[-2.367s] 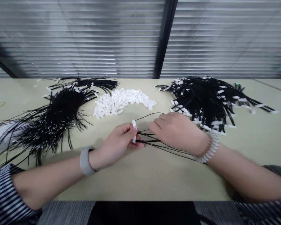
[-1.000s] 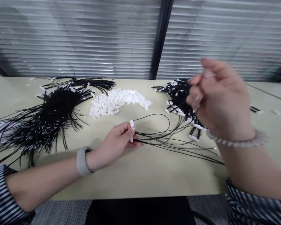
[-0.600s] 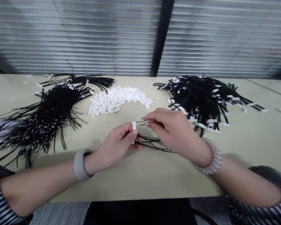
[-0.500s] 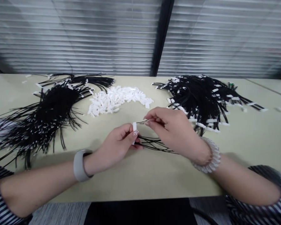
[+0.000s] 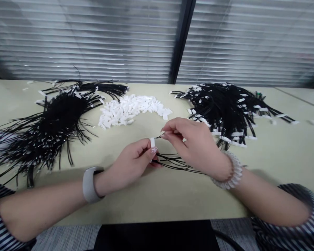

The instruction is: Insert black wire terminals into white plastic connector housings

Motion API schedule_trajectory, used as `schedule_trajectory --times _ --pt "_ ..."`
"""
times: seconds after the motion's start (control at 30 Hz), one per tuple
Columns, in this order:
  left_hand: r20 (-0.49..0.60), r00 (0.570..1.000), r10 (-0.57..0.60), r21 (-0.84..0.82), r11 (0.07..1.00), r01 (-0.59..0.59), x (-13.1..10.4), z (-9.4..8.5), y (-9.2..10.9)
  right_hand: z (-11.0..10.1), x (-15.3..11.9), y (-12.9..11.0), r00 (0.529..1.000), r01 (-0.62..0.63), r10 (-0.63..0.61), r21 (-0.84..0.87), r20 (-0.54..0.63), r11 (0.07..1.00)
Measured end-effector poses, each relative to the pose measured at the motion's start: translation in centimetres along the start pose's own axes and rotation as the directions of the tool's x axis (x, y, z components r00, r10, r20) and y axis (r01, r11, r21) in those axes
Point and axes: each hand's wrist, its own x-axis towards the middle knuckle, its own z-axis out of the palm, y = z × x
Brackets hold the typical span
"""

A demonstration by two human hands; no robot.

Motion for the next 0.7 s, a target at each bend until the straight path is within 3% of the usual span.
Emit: schedule_trajectory --times 0.1,0.2,0.43,0.6,0.67,0.7 --pt "0.041 0.999 0.004 -0.074 0.997 -0.001 0.0 -0.2 0.0 0.3 -0.2 0.3 0.975 0.221 -0.221 -0.097 0.01 0.97" --pt "0.083 0.996 0.018 -0.109 0.994 -0.008 0.0 -0.4 -0.2 0.7 -0.3 0.6 0.95 0.31 -0.313 -0.102 -0.005 0.945" --pt "0.113 0.993 0.023 -0.048 0.999 -0.017 0.0 -0.5 0.0 1.5 -0.3 0.7 0.949 0.312 -0.315 -0.085 -0.027 0.946" --pt "-0.017 0.999 -0.037 -0.173 0.984 0.033 0.2 -0.4 0.0 -0.5 0.4 0.7 0.964 0.209 -0.236 -0.196 -0.123 0.958" --pt "-0.098 0.995 -0.027 -0.181 0.983 0.009 0.1 -0.4 0.0 -2.0 0.4 0.8 0.976 0.198 -0.212 -0.203 -0.05 0.959" --pt "-0.133 0.991 -0.021 -0.166 0.986 -0.002 0.0 -0.4 0.0 -2.6 0.3 0.9 0.981 0.19 -0.181 -0.193 0.063 0.963"
